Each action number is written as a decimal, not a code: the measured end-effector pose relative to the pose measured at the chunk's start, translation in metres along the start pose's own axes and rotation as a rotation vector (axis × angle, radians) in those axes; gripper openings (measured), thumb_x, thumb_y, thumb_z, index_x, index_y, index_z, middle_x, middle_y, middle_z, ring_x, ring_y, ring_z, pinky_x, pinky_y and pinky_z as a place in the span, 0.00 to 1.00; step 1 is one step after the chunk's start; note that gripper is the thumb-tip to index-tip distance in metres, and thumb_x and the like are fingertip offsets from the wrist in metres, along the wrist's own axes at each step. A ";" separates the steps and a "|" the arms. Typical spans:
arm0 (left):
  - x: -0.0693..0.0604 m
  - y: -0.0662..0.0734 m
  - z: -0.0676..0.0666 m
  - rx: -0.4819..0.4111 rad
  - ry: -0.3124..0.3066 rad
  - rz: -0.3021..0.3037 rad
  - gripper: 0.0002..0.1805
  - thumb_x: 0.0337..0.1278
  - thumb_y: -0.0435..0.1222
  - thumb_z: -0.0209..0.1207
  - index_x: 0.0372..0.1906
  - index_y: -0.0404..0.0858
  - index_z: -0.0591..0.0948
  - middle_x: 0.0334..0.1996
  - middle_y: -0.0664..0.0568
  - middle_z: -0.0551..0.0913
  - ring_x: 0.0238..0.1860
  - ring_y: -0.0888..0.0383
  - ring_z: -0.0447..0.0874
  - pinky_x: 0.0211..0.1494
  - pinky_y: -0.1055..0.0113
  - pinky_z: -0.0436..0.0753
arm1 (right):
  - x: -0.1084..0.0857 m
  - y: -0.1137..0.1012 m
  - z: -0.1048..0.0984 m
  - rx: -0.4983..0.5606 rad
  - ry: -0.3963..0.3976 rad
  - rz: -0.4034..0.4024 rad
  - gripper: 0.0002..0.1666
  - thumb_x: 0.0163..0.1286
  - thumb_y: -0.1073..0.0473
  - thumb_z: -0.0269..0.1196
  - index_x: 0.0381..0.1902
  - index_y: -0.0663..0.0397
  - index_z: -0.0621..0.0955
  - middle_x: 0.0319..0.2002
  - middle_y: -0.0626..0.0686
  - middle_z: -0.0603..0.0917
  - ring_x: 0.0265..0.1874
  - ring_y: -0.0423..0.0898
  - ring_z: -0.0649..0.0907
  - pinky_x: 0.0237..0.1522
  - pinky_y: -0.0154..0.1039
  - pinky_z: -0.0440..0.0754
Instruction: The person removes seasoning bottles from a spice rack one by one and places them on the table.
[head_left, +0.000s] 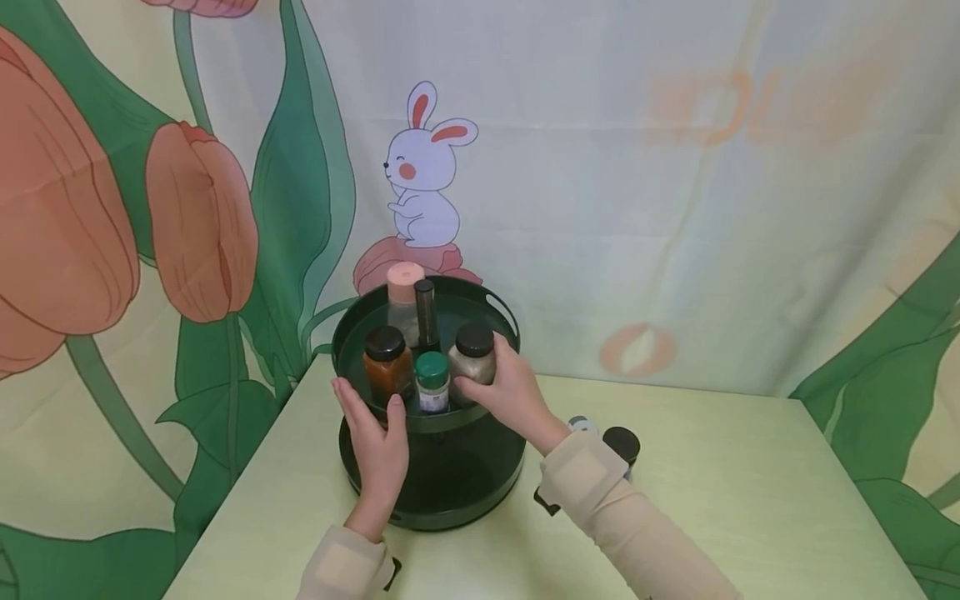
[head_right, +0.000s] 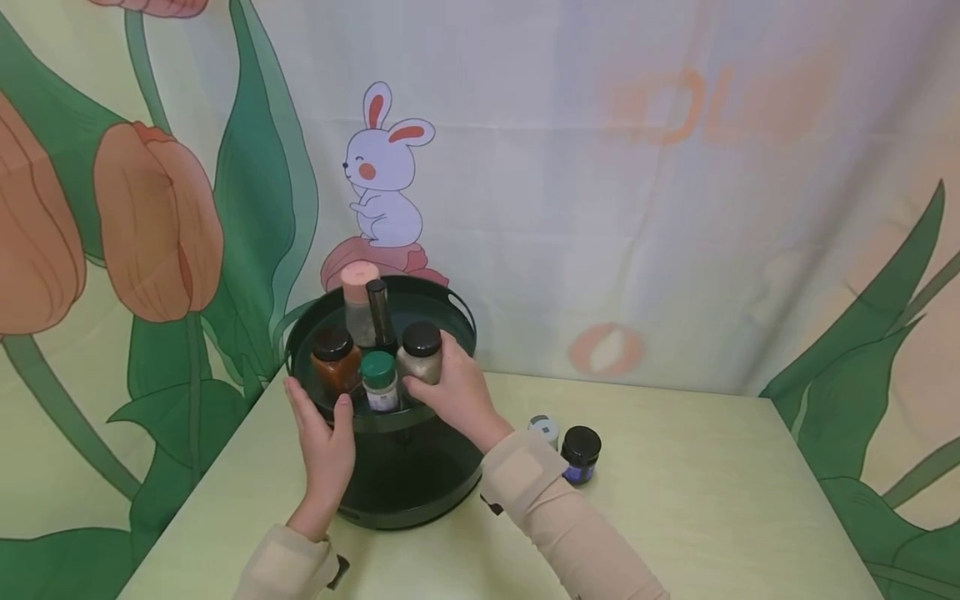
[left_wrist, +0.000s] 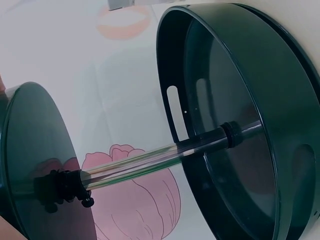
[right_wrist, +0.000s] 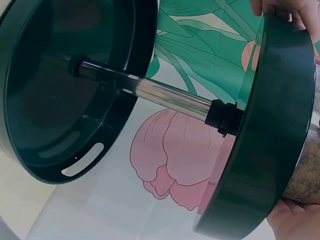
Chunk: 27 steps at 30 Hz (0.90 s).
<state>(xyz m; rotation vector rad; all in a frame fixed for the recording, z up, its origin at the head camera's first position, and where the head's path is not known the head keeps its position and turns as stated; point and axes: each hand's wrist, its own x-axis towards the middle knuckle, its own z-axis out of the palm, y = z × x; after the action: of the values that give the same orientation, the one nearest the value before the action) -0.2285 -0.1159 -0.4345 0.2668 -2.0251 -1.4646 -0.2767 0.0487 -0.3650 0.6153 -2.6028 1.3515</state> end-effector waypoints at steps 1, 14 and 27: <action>0.000 0.000 0.000 0.000 0.000 0.000 0.42 0.59 0.48 0.46 0.69 0.39 0.36 0.70 0.53 0.32 0.70 0.56 0.32 0.69 0.52 0.44 | 0.000 0.000 0.000 -0.001 0.003 0.000 0.39 0.53 0.52 0.64 0.59 0.57 0.62 0.49 0.55 0.76 0.44 0.48 0.77 0.44 0.45 0.77; 0.002 -0.001 0.001 0.011 0.000 -0.008 0.43 0.59 0.48 0.47 0.69 0.39 0.36 0.70 0.53 0.32 0.70 0.55 0.32 0.69 0.51 0.44 | 0.001 -0.002 0.001 0.002 0.037 0.002 0.38 0.52 0.52 0.64 0.58 0.58 0.63 0.47 0.56 0.77 0.43 0.49 0.77 0.44 0.45 0.78; 0.002 -0.002 0.001 0.007 0.007 0.000 0.42 0.60 0.47 0.46 0.69 0.39 0.36 0.70 0.52 0.32 0.70 0.54 0.32 0.69 0.50 0.44 | 0.003 -0.001 0.002 0.021 0.037 0.031 0.38 0.52 0.53 0.65 0.58 0.58 0.64 0.47 0.56 0.77 0.43 0.49 0.77 0.45 0.45 0.77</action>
<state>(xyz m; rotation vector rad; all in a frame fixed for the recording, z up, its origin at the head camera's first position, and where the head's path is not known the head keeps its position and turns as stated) -0.2308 -0.1166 -0.4356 0.2746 -2.0243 -1.4552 -0.2790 0.0453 -0.3641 0.5496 -2.5829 1.3868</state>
